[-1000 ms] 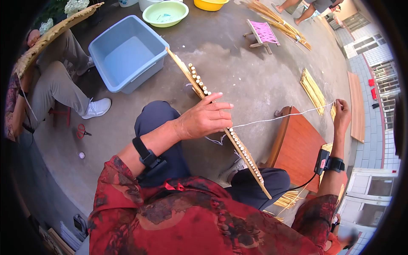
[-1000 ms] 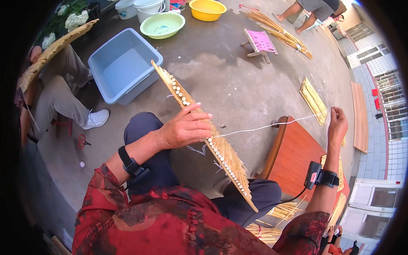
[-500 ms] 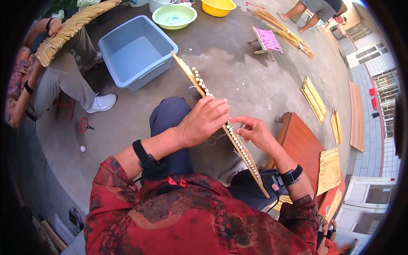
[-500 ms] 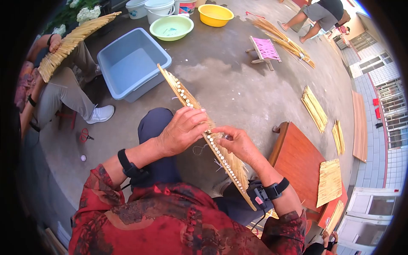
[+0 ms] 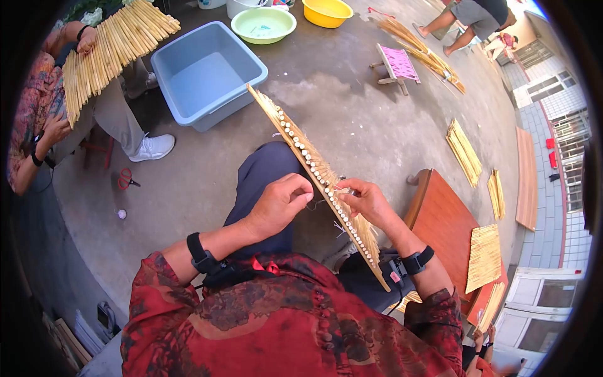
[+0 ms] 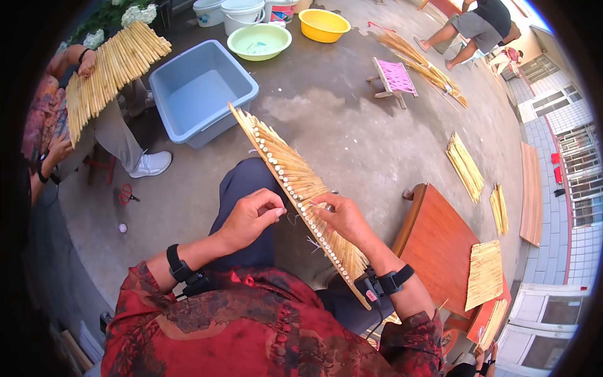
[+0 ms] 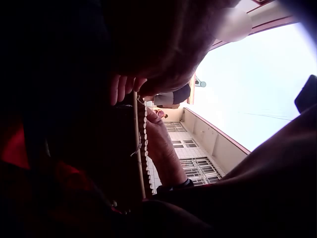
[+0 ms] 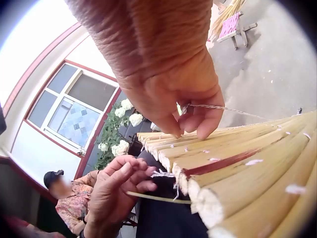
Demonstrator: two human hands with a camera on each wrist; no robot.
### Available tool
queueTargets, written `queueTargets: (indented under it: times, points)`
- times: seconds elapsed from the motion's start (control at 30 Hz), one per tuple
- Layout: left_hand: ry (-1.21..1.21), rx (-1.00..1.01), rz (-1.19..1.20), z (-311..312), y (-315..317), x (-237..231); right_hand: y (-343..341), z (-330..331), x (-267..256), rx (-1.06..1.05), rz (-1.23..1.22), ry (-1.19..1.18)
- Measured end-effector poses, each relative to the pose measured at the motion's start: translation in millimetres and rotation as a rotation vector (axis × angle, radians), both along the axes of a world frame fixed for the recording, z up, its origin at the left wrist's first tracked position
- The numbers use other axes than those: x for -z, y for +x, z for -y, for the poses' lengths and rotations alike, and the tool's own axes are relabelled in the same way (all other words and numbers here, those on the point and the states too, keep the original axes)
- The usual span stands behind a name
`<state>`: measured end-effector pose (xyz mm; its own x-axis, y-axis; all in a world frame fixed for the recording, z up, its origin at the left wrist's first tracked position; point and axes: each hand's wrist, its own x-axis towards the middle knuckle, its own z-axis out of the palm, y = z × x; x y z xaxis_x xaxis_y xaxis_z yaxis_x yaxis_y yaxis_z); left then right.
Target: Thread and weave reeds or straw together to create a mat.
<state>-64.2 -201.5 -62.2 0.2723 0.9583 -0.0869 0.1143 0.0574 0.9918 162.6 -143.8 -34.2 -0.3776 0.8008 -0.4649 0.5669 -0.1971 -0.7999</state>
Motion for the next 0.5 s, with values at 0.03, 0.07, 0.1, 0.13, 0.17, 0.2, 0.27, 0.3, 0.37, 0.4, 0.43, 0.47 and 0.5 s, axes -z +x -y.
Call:
queueTargets:
  times: [0.03, 0.07, 0.1, 0.13, 0.17, 0.2, 0.27, 0.3, 0.37, 0.4, 0.43, 0.47, 0.5]
  points:
    - [-0.290, 0.044, 0.112, 4, 3, 5, -1, -1, 1, 0.001, -0.013, -0.006]
    - [-0.307, 0.058, 0.123, 5, 6, 10, -3, -3, 2, -0.002, -0.027, -0.009]
    - [-0.302, 0.053, 0.123, 2, 9, 7, -4, -7, 2, -0.007, -0.027, -0.004]
    - [-0.309, 0.037, 0.165, -1, 13, 2, -3, -7, 3, -0.019, -0.009, -0.004]
    - [-0.318, 0.021, 0.208, -1, 17, 0, -3, -6, 4, -0.029, 0.010, -0.007]
    - [-0.319, 0.020, 0.209, -1, 20, 5, -3, -5, 3, -0.030, 0.011, -0.009]
    - [-0.512, 0.065, 0.311, -2, 26, 19, -5, -3, 1, -0.041, 0.055, 0.071]
    - [-0.510, 0.065, 0.310, -4, 25, 17, -5, -3, 1, -0.040, 0.054, 0.073]
    - [-0.420, 0.058, 0.273, -4, 23, 16, -4, -1, 3, 0.020, -0.018, 0.036]
    - [-0.424, 0.059, 0.271, -3, 24, 17, -4, 0, 4, 0.022, -0.020, 0.032]
    - [-0.435, 0.077, 0.294, -1, 26, 18, -3, 0, 5, 0.013, -0.002, 0.037]
    - [-0.445, 0.094, 0.317, 0, 27, 19, -3, -1, 5, 0.004, 0.014, 0.042]
    - [-0.444, 0.095, 0.315, -1, 27, 21, -3, -2, 5, 0.005, 0.013, 0.043]
